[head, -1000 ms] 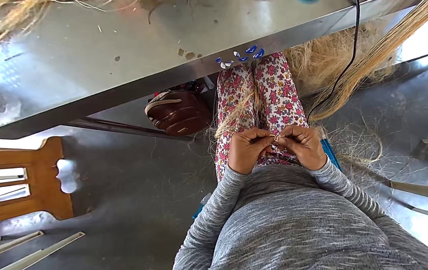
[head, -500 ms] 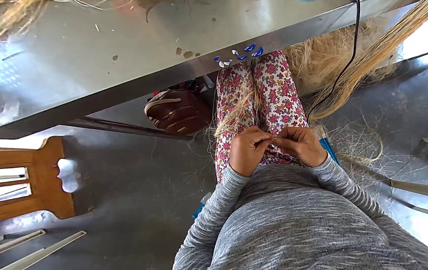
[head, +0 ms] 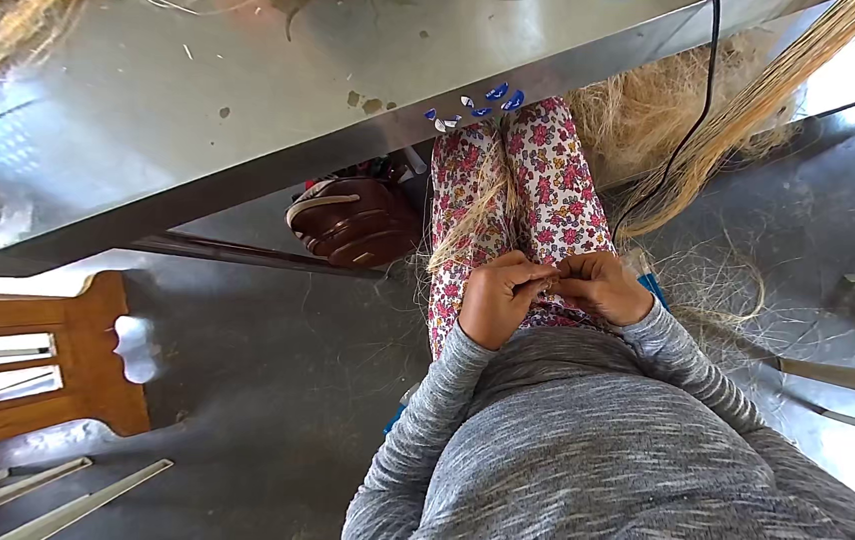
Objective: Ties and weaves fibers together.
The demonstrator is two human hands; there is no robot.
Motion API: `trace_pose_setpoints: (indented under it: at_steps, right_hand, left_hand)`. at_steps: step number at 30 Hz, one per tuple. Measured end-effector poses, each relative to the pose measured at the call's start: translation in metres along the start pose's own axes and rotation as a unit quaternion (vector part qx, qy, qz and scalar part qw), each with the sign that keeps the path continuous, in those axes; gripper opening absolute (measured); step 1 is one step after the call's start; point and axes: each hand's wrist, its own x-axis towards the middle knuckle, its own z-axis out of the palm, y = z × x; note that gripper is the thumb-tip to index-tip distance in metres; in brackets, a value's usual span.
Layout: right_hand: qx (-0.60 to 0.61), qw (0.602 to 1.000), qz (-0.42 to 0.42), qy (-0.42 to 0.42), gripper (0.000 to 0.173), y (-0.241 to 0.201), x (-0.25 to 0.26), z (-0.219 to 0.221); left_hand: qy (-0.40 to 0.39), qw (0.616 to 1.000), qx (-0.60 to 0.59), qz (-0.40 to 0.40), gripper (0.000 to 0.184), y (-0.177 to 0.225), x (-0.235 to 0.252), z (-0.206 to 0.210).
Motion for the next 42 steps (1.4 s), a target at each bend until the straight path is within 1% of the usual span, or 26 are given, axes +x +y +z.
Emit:
trace_pose_setpoints:
  at_steps: [6,10,11,12,13,16,19,22,25,29,31,32,34,36,38,40,42]
  right_hand:
    - [0.005,1.0,0.019,0.011,0.016,-0.004,0.0,-0.001]
    - [0.018,0.999,0.017,0.027,0.015,-0.004,-0.001,0.0]
    - [0.013,0.999,-0.001,0.038,0.011,-0.002,-0.002,0.001]
    - [0.0,0.998,-0.032,0.053,0.006,-0.001,-0.002,0.003]
    - [-0.017,0.994,-0.075,0.072,0.006,0.002,-0.002,0.005]
    - [-0.084,0.971,-0.192,0.112,0.02,0.008,0.001,0.008]
    - [-0.139,0.944,-0.26,0.146,0.019,0.011,0.003,0.014]
    - [-0.184,0.922,-0.291,0.175,0.011,0.013,0.004,0.016]
    - [-0.221,0.907,-0.302,0.194,0.012,0.014,0.004,0.018]
    - [-0.236,0.909,-0.281,0.197,0.014,0.014,0.002,0.02]
    - [-0.236,0.915,-0.268,0.189,0.014,0.013,0.002,0.02]
    - [-0.23,0.92,-0.26,0.183,0.014,0.012,0.002,0.02]
    - [-0.206,0.934,-0.242,0.162,0.013,0.01,0.001,0.02]
    - [-0.176,0.946,-0.229,0.149,0.011,0.01,0.003,0.02]
    - [-0.146,0.953,-0.222,0.146,0.009,0.012,0.007,0.019]
    - [-0.128,0.958,-0.214,0.139,0.007,0.016,0.01,0.017]
    - [-0.128,0.959,-0.22,0.125,0.008,0.02,0.011,0.018]
  left_hand:
    - [-0.024,1.0,-0.005,-0.013,0.014,-0.002,0.0,-0.003]
    - [0.005,0.998,-0.049,-0.034,0.012,-0.003,0.0,0.001]
    - [0.016,0.997,-0.066,-0.046,0.011,-0.003,0.0,0.003]
    - [0.025,0.994,-0.082,-0.063,0.011,-0.003,0.001,0.003]
    - [0.031,0.992,-0.096,-0.081,0.011,-0.003,0.001,0.004]
    - [0.041,0.984,-0.121,-0.122,0.01,-0.005,0.002,0.004]
    - [0.046,0.98,-0.135,-0.14,0.01,-0.005,0.003,0.005]
    - [0.047,0.981,-0.125,-0.138,0.01,-0.005,0.002,0.006]
    - [0.05,0.979,-0.138,-0.142,0.01,-0.003,0.002,0.006]
    - [0.044,0.969,-0.182,-0.159,0.009,-0.003,0.002,0.006]
    - [0.028,0.956,-0.229,-0.183,0.01,-0.004,0.002,0.004]
    - [0.016,0.941,-0.269,-0.205,0.011,-0.004,0.003,0.003]
    - [-0.015,0.89,-0.366,-0.27,0.02,-0.006,0.004,0.0]
    - [-0.027,0.839,-0.436,-0.325,0.027,-0.009,0.003,-0.002]
    - [-0.009,0.814,-0.471,-0.339,0.03,-0.01,-0.001,0.001]
    - [0.034,0.799,-0.488,-0.35,0.029,-0.008,-0.001,0.006]
    - [0.083,0.801,-0.475,-0.356,0.027,-0.006,0.0,0.007]
